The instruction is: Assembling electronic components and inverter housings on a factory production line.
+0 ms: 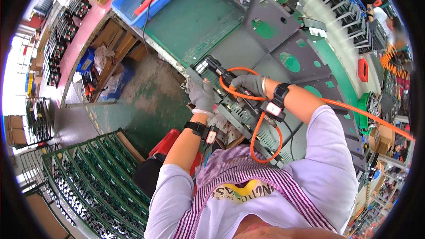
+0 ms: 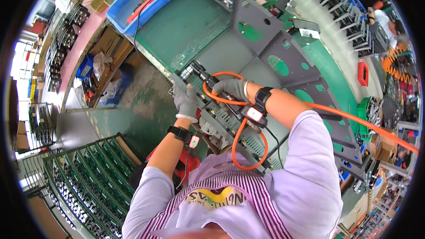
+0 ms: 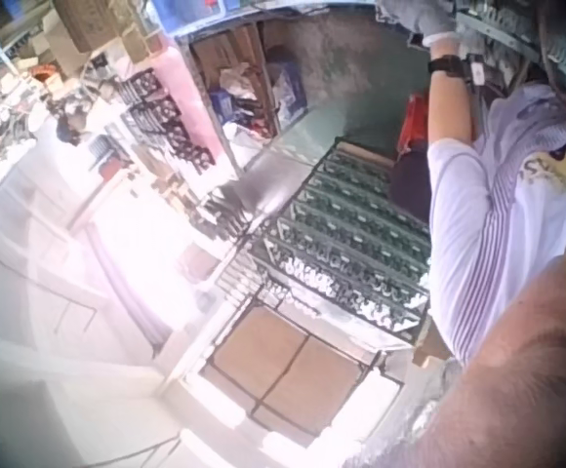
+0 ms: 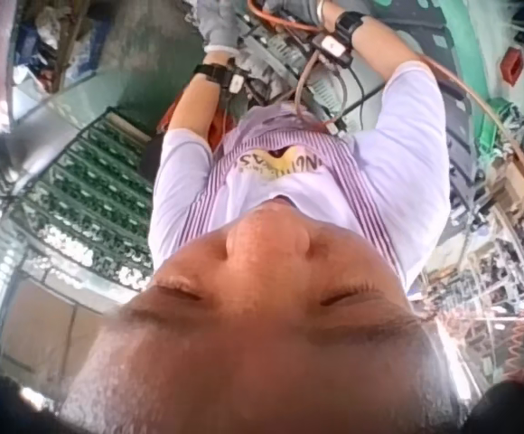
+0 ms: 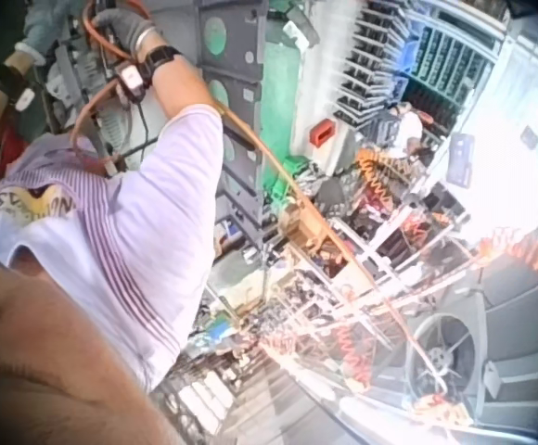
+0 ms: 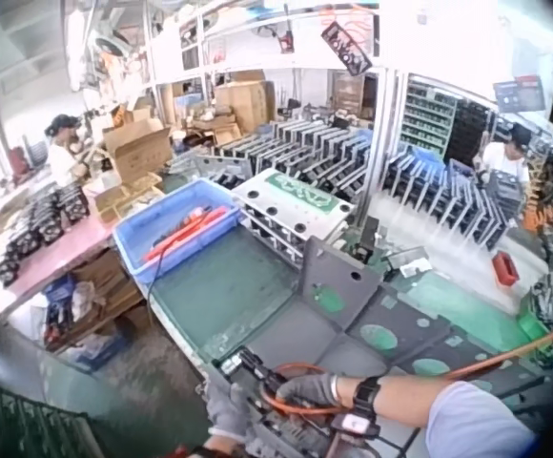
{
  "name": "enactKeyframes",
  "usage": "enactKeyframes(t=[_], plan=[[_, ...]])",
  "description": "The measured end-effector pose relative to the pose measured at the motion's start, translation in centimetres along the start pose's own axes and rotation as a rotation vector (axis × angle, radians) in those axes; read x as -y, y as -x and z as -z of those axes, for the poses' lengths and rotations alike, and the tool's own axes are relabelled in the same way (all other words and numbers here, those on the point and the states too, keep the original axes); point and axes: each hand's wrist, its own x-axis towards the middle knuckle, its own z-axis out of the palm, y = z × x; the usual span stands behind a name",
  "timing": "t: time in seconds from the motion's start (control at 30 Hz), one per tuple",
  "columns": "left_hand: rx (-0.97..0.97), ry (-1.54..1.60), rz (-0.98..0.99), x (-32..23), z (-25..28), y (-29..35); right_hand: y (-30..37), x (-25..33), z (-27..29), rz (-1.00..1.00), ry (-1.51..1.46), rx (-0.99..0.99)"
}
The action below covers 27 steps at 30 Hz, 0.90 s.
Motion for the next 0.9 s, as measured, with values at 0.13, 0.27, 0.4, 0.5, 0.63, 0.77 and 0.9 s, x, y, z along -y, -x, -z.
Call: enactKeyframes(t=[0.13, 0.27, 0.4, 0.5, 0.63, 0.77, 0.9], plan=[[0.018, 0.02, -0.045, -0.5, 0.6, -0.1, 2.7, 0.0, -1.2, 0.147, 0.009, -0.049], [0.056, -0.02, 0.055, -0.6, 1.2, 0.1, 11.3, -1.6, -3.0, 0.312, -0.04, -0.054], [0.181, 0.674, 0.257, 0.7, 1.8, 1.0, 26.1, -6.7, -4.9, 0.481, 0.21, -0.324], [0.31, 1.014, 0.336, 2.8, 2.9, 2.1, 36.4, -10.3, -6.7, 0.399, 0.36, -0.626], [0.173, 0.613, 0.047, 6.6, 4.0, 6.2, 44.7, -16.6, -7.0, 0.304, 1.076, -1.226], [0.442, -0.045, -0.074, 8.0, 2.9, 13.6, 51.5, -23.3, -1.3, 0.448, 1.474, -1.697], [0.522, 0.029, -0.034, 8.2, -0.1, 24.9, 58.2, -28.0, 8.5, 0.683, 2.064, -2.125]])
